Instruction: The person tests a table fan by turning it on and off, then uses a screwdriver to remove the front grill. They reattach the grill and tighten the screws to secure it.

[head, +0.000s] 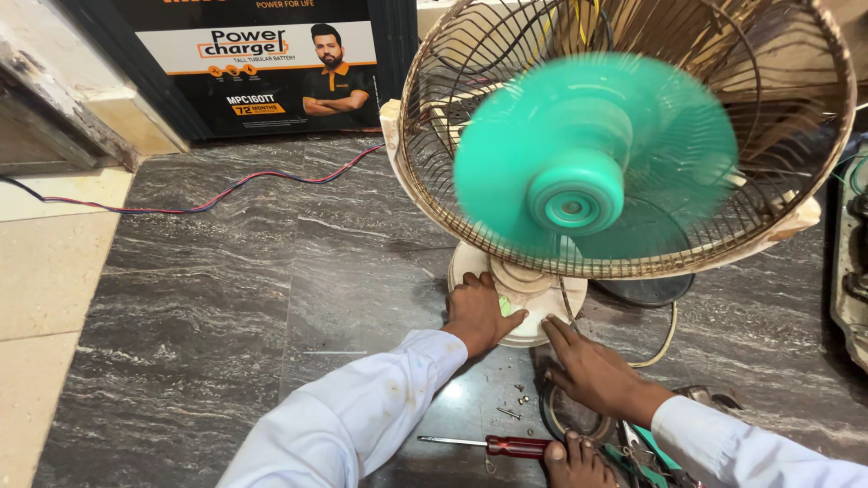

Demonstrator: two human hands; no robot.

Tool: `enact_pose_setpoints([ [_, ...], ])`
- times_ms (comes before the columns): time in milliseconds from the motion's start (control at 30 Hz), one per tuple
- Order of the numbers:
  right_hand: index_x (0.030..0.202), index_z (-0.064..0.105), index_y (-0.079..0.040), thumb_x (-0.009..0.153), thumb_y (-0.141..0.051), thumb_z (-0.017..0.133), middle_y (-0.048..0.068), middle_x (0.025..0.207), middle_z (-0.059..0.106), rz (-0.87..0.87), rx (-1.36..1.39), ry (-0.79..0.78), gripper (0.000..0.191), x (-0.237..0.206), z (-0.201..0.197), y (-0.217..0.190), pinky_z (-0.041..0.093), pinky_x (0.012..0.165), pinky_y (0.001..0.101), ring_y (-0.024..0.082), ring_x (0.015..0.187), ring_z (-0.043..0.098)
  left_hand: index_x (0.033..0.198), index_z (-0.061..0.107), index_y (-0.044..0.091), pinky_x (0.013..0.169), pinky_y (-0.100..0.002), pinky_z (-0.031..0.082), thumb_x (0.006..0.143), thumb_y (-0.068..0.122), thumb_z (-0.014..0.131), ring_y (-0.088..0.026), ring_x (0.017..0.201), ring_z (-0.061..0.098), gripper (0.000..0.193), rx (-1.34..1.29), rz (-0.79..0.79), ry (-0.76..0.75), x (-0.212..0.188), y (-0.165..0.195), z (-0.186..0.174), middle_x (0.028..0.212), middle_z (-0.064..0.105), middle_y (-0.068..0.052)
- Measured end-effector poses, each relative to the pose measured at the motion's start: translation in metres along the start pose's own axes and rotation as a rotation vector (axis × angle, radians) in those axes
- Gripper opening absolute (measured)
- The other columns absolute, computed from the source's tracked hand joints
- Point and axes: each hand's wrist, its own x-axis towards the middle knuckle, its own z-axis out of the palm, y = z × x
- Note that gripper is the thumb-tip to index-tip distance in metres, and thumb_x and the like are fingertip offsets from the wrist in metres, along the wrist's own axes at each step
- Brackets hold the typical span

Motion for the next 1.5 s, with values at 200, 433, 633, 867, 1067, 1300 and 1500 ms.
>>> enact_pose_setpoints([
  [200, 0.151, 0.025, 0.001, 0.083, -0.020, 0.073, 0.026, 0.153, 0.038, -0.074, -0.112, 0.043, 0.086, 0.006, -0.005, -0.004, 0.056, 0.087, 0.0483, 0.044, 0.102, 0.067, 0.125, 0.054, -0.004, 0.065, -0.036, 0.059, 0.078, 0.081, 0.064, -0.027, 0.085, 0.071, 0.098, -0.008, -0.022, -0.021, 0.001, -0.001, 0.000, 0.108, 0.062, -0.021],
  [433, 0.163, 0.010, -0.009, 0.092, -0.032, 0.071, 0.060, 0.139, 0.025, -0.230, -0.622, -0.349, 0.096, 0.014, -0.022, -0.040, 0.060, 0.069, 0.0443, 0.041, 0.078, 0.071, 0.126, 0.052, -0.004, 0.065, -0.037, 0.059, 0.077, 0.079, 0.066, -0.028, 0.086, 0.071, 0.097, -0.042, -0.025, -0.031, 0.002, -0.004, 0.000, 0.109, 0.061, -0.020],
  [633, 0.163, 0.007, -0.003, 0.088, -0.041, 0.075, 0.060, 0.136, 0.030, -0.246, -0.694, -0.394, 0.109, 0.022, -0.027, -0.045, 0.060, 0.071, 0.0433, 0.039, 0.077, 0.071, 0.123, 0.054, -0.004, 0.063, -0.037, 0.060, 0.079, 0.079, 0.065, -0.028, 0.081, 0.071, 0.095, -0.017, -0.006, -0.024, 0.000, -0.008, -0.005, 0.107, 0.062, -0.020],
  [867, 0.152, 0.026, 0.003, 0.081, -0.021, 0.074, 0.028, 0.153, 0.041, -0.320, -0.304, 0.009, 0.089, 0.001, -0.012, -0.012, 0.059, 0.076, 0.0481, 0.041, 0.103, 0.067, 0.123, 0.054, -0.004, 0.062, -0.040, 0.058, 0.082, 0.080, 0.061, -0.030, 0.081, 0.071, 0.094, 0.035, 0.080, 0.043, -0.004, -0.018, -0.007, 0.106, 0.063, -0.021],
  [1067, 0.152, 0.030, 0.002, 0.075, -0.021, 0.077, 0.026, 0.162, 0.027, -0.251, -0.235, 0.046, 0.093, -0.002, -0.005, -0.012, 0.057, 0.085, 0.0474, 0.042, 0.119, 0.059, 0.111, 0.058, 0.000, 0.066, -0.043, 0.057, 0.094, 0.058, 0.060, -0.032, 0.088, 0.068, 0.061, 0.085, 0.278, 0.102, -0.017, -0.028, -0.001, 0.103, 0.063, -0.018],
  [1300, 0.156, 0.026, -0.002, 0.082, -0.024, 0.074, 0.018, 0.164, 0.024, -0.059, -0.071, -0.069, 0.091, 0.010, -0.008, -0.016, 0.055, 0.093, 0.0485, 0.042, 0.108, 0.066, 0.107, 0.061, 0.003, 0.067, -0.045, 0.056, 0.102, 0.033, 0.057, -0.036, 0.087, 0.069, 0.031, 0.029, 0.484, 0.122, -0.009, -0.037, 0.005, 0.101, 0.066, -0.022],
  [1500, 0.155, 0.021, -0.004, 0.077, -0.021, 0.077, 0.026, 0.156, 0.034, -0.174, 0.030, -0.048, 0.098, 0.007, -0.011, -0.007, 0.054, 0.092, 0.0509, 0.047, 0.104, 0.066, 0.106, 0.059, -0.002, 0.079, -0.047, 0.056, 0.102, 0.020, 0.056, -0.040, 0.091, 0.069, 0.022, -0.147, 0.568, 0.037, -0.006, -0.042, 0.004, 0.101, 0.067, -0.025],
])
